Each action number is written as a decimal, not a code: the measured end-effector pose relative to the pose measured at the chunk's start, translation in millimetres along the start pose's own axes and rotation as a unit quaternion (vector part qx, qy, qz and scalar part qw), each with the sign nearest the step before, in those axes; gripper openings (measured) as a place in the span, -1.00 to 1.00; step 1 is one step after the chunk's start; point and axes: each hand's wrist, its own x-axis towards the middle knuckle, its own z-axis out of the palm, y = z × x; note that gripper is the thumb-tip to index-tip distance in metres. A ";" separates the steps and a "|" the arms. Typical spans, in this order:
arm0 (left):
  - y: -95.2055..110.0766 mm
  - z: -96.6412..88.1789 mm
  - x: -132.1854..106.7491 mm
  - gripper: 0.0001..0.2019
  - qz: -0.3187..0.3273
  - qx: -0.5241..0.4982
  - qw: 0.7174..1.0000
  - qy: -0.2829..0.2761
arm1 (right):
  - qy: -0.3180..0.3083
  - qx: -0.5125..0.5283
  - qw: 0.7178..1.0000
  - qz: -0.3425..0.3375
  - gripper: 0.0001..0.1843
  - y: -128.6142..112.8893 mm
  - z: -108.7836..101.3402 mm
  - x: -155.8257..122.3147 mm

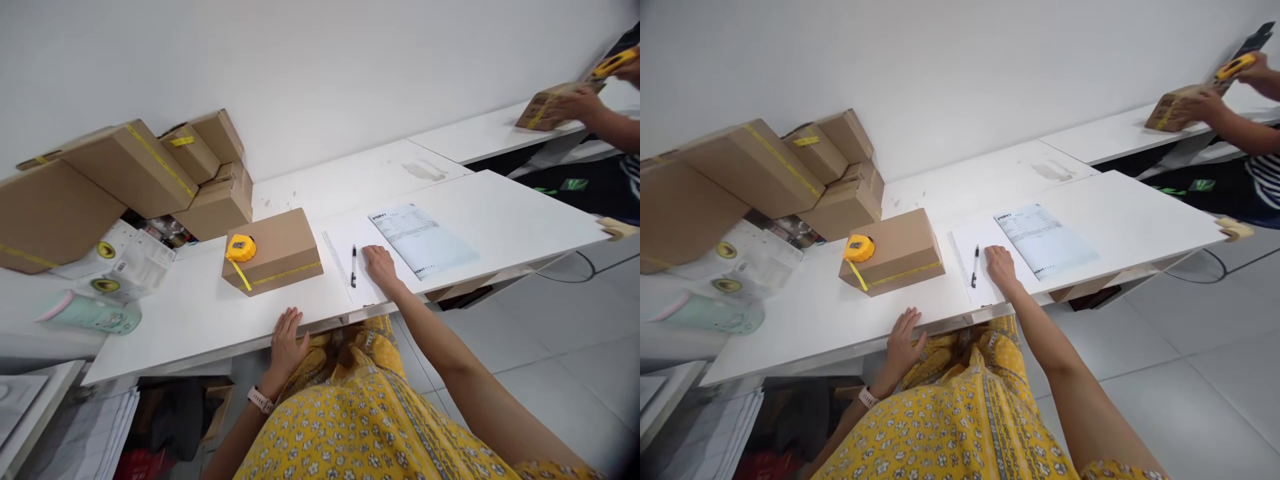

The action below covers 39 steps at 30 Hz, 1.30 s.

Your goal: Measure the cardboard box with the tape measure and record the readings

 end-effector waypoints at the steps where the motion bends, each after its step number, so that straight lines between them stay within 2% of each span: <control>1: 0.2 -0.3 0.2 -0.58 -0.003 0.000 1.000 -0.004 | 0.000 -0.002 1.000 -0.002 -0.52 -0.3 0.1 0.2; 5: 2.4 -5.6 -0.1 -0.57 -0.005 -0.018 1.000 -0.023 | 0.013 0.002 1.000 -0.010 -0.55 -0.5 0.4 0.2; 8: 2.4 -24.1 5.9 -0.66 -0.020 -0.068 0.997 -0.022 | 0.028 0.009 0.999 -0.016 -0.54 1.0 2.5 -0.8; 10: -1.7 -48.1 19.0 -0.75 -0.070 -0.090 0.993 0.036 | 0.038 0.011 0.999 -0.021 -0.55 2.4 5.5 -1.5; 12: -10.7 -78.6 41.0 -0.81 -0.132 -0.080 0.977 0.147 | 0.046 0.012 0.999 -0.026 -0.57 3.9 9.0 -1.8; 14: -24.2 -108.0 69.8 -0.79 -0.169 -0.054 0.949 0.259 | 0.053 0.014 0.998 -0.030 -0.57 5.6 11.8 -1.5; 15: -31.9 -119.6 85.6 -0.75 -0.182 -0.043 0.937 0.296 | 0.059 0.018 0.998 -0.031 -0.57 6.6 12.6 -1.2; 16: -39.8 -128.1 101.5 -0.69 -0.191 -0.040 0.931 0.309 | 0.070 0.023 0.997 -0.031 -0.57 7.6 12.7 -1.0; 18: -54.8 -134.8 132.1 -0.46 -0.225 -0.034 0.935 0.271 | 0.109 0.040 0.993 -0.024 -0.58 8.9 10.4 -1.6; 21: -70.3 -126.6 169.4 -0.16 -0.282 -0.023 0.945 0.163 | 0.198 0.073 0.977 0.007 -0.58 3.8 -0.5 -9.3; 24: -71.1 -116.6 188.7 -0.11 -0.303 -0.036 0.943 0.130 | 0.248 0.133 0.958 0.051 -0.57 -20.2 -21.4 -28.8; 26: -60.2 -115.5 188.0 -0.14 -0.312 -0.114 0.933 0.138 | 0.244 0.200 0.946 0.079 -0.57 -48.5 -39.7 -45.4; 27: -51.2 -116.1 183.7 -0.16 -0.307 -0.189 0.923 0.133 | 0.234 0.245 0.936 0.092 -0.57 -65.0 -49.6 -53.0; 28: -40.1 -116.8 177.2 -0.18 -0.293 -0.284 0.906 0.112 | 0.212 0.305 0.923 0.104 -0.58 -82.0 -59.5 -59.3; 29: -27.7 -117.1 169.2 -0.21 -0.270 -0.390 0.877 0.074 | 0.172 0.377 0.903 0.113 -0.59 -98.5 -69.3 -63.9; 30: -14.7 -116.6 160.4 -0.24 -0.247 -0.487 0.837 0.020 | 0.104 0.457 0.876 0.114 -0.59 -113.5 -78.6 -66.7; 31: -1.9 -115.3 151.6 -0.25 -0.227 -0.565 0.792 -0.043 | 0.029 0.541 0.832 0.119 -0.56 -126.4 -87.3 -67.5; 33: 19.7 -111.0 136.3 -0.27 -0.210 -0.650 0.717 -0.140 | -0.117 0.669 0.723 0.125 -0.45 -144.2 -101.6 -65.5; 34: 27.4 -108.8 130.6 -0.28 -0.213 -0.666 0.695 -0.168 | -0.163 0.704 0.679 0.129 -0.40 -149.2 -107.1 -63.8; 35: 32.7 -107.4 126.3 -0.29 -0.221 -0.673 0.682 -0.180 | -0.198 0.723 0.649 0.130 -0.38 -152.2 -111.5 -62.3; 36: 35.6 -107.1 123.3 -0.32 -0.233 -0.675 0.676 -0.186 | -0.218 0.729 0.636 0.130 -0.39 -153.7 -114.8 -61.5; 39: 34.3 -113.6 118.9 -0.41 -0.260 -0.669 0.667 -0.199 | -0.246 0.723 0.633 0.123 -0.51 -154.6 -119.2 -63.3</control>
